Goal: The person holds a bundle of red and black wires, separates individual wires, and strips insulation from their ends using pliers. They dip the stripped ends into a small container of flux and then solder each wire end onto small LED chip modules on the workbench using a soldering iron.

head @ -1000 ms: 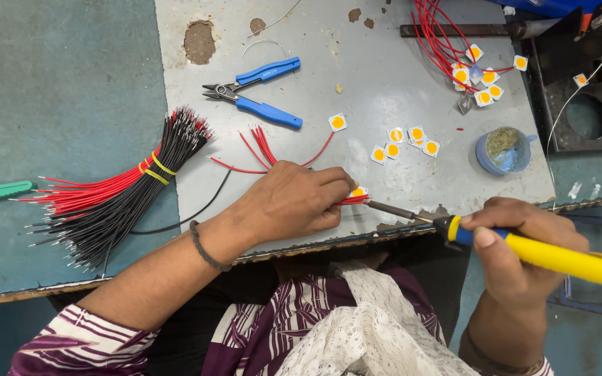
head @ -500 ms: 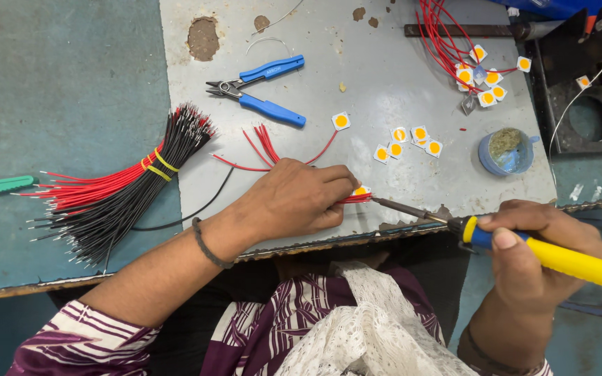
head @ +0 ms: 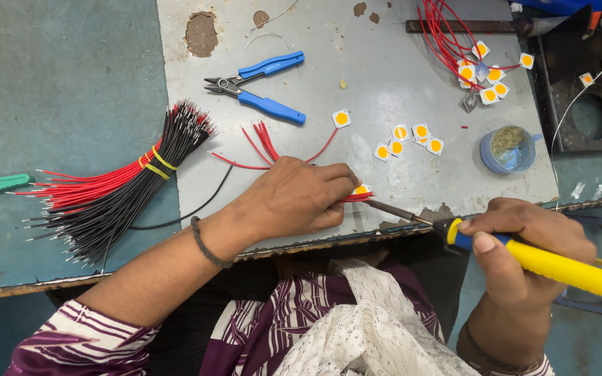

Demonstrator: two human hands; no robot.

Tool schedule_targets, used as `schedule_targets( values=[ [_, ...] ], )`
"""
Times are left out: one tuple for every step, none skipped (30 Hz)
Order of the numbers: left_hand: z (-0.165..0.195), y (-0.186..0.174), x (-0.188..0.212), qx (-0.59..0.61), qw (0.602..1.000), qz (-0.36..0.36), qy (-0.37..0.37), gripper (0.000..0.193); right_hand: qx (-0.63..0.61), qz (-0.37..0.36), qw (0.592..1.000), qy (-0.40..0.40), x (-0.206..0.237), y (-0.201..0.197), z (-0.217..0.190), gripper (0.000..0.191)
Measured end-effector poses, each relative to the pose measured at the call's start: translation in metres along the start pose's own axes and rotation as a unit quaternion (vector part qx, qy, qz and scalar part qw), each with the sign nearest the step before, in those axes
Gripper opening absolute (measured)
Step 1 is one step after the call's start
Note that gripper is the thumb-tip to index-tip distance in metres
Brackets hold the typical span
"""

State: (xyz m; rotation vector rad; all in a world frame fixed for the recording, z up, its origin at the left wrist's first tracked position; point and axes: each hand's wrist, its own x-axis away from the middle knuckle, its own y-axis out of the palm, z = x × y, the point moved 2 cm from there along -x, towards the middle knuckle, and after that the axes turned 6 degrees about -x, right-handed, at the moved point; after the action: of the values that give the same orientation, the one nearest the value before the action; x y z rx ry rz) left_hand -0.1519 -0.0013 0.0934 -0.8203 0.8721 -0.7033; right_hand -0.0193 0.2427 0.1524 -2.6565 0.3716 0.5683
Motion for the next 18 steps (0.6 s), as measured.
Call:
schedule_targets(
  values=[
    [0.0, 0.0, 0.0, -0.001, 1.0, -0.001, -0.002, 0.017, 0.004, 0.0, 1.0, 0.0, 0.0, 0.0, 0.0, 0.025],
    [0.0, 0.0, 0.0, -0.003, 1.0, -0.002, -0.004, 0.017, 0.008, 0.001, 1.0, 0.001, 0.001, 0.0, 0.0, 0.025],
    [0.0, 0.0, -0.001, -0.003, 1.0, -0.004, -0.005, 0.018, 0.005, 0.0, 1.0, -0.006, -0.003, -0.001, 0.004, 0.025],
    [0.0, 0.001, -0.001, -0.003, 1.0, -0.006, -0.007, 0.018, -0.003, 0.007, 1.0, -0.011, -0.004, -0.003, 0.007, 0.025],
    [0.0, 0.001, -0.001, -0.004, 1.0, -0.007, -0.009, 0.018, -0.011, 0.015, 1.0, -0.017, -0.005, -0.005, 0.011, 0.025],
    [0.0, 0.001, 0.0, -0.005, 1.0, -0.001, -0.006, 0.019, -0.023, 0.03, 0.999, -0.021, -0.004, -0.007, 0.013, 0.024],
    [0.0, 0.002, 0.0, -0.006, 1.0, 0.005, -0.002, 0.019, -0.037, 0.034, 0.998, -0.03, -0.003, -0.009, 0.016, 0.024],
    [0.0, 0.002, 0.0, -0.007, 1.0, 0.01, 0.002, 0.019, -0.05, 0.038, 0.997, -0.039, -0.002, -0.01, 0.019, 0.024],
    [0.0, 0.002, 0.0, -0.006, 1.0, 0.01, 0.001, 0.02, -0.065, 0.031, 0.996, -0.052, -0.001, -0.011, 0.021, 0.023],
    [0.0, 0.003, 0.0, -0.005, 1.0, 0.009, 0.001, 0.021, -0.065, 0.031, 0.996, -0.05, 0.0, -0.012, 0.022, 0.023],
    [-0.001, 0.003, 0.0, -0.005, 1.0, 0.009, 0.001, 0.022, -0.066, 0.03, 0.996, -0.048, 0.001, -0.012, 0.023, 0.023],
    [-0.001, 0.003, 0.0, -0.006, 1.0, 0.009, 0.002, 0.022, -0.052, 0.035, 0.998, -0.032, 0.002, -0.012, 0.023, 0.023],
    [-0.001, 0.003, 0.0, -0.008, 1.0, 0.01, 0.003, 0.022, -0.042, 0.034, 0.998, -0.023, 0.003, -0.012, 0.023, 0.023],
    [-0.001, 0.003, 0.0, -0.01, 1.0, 0.01, 0.003, 0.022, -0.033, 0.033, 0.999, -0.014, 0.002, -0.011, 0.023, 0.023],
    [0.0, 0.003, 0.001, -0.008, 1.0, 0.012, 0.003, 0.022, -0.028, 0.026, 0.999, -0.013, 0.002, -0.01, 0.022, 0.023],
    [0.0, 0.003, 0.001, -0.007, 1.0, 0.015, 0.004, 0.022, -0.028, 0.019, 0.999, -0.016, 0.0, -0.009, 0.021, 0.023],
    [0.0, 0.003, 0.001, -0.006, 1.0, 0.017, 0.005, 0.023, -0.028, 0.013, 0.999, -0.019, -0.001, -0.008, 0.02, 0.023],
    [0.0, 0.003, 0.001, -0.006, 1.0, 0.016, 0.004, 0.023, -0.033, 0.008, 0.999, -0.026, -0.003, -0.006, 0.019, 0.022]
  ],
)
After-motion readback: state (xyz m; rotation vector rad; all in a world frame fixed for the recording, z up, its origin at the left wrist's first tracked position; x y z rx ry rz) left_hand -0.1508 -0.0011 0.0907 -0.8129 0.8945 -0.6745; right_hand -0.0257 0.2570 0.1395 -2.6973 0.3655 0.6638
